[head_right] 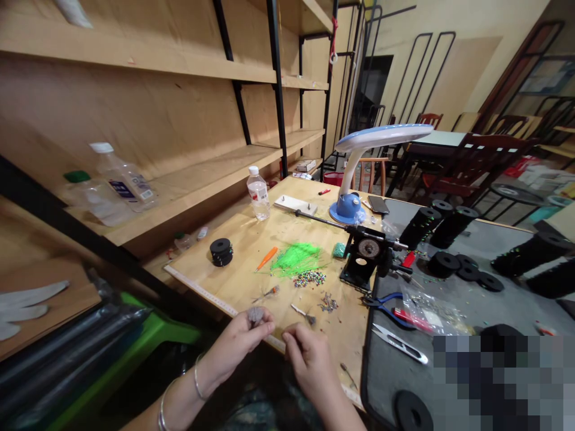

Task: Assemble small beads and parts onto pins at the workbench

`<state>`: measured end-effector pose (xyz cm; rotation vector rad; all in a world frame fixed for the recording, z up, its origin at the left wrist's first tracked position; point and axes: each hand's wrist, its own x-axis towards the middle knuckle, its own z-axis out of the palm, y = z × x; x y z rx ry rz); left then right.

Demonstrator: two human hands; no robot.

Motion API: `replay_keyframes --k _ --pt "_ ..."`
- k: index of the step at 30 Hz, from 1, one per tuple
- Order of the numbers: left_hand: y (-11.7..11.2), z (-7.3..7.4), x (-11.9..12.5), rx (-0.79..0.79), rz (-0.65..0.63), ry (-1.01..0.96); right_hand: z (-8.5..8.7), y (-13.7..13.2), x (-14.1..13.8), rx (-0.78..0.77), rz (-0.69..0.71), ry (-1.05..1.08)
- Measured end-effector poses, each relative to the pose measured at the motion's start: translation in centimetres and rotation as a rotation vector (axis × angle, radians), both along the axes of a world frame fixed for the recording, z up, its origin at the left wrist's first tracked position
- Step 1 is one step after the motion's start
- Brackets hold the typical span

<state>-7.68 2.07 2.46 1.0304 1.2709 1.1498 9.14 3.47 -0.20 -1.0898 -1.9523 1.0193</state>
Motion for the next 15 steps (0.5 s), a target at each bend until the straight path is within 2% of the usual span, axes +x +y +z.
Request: replay_keyframes --k 2,4,7,8,9,12,15 --pt "0.3 -0.4 -0.7 0.054 0.012 0.11 -0.3 0.1 0.3 -0.025 -0.02 0.011" --pt "0.8 -0.7 -2.1 0.126 0.08 0.288 -0.6 0.2 0.7 -0.098 -0.05 0.068" --pt "2.0 -0.8 -4.9 0.236 0.267 0.699 -1.0 0.4 1.2 -0.26 -0.115 0.231" --pt "2.5 -0.9 -5.9 0.231 0.311 0.864 -1.1 0.5 1.4 -0.303 -0.138 0.28" --pt "3.0 -1.0 -6.8 0.202 0.302 1.039 -1.2 0.7 1.6 -0.338 -0.162 0.318" --pt "4.6 -1.8 -8.5 0.159 0.285 1.147 -1.4 1.1 2.0 -0.414 -0.219 0.391" --pt "6.0 -2.7 -8.8 0.13 0.251 1.184 -1.6 1.2 2.2 -0.492 -0.26 0.485"
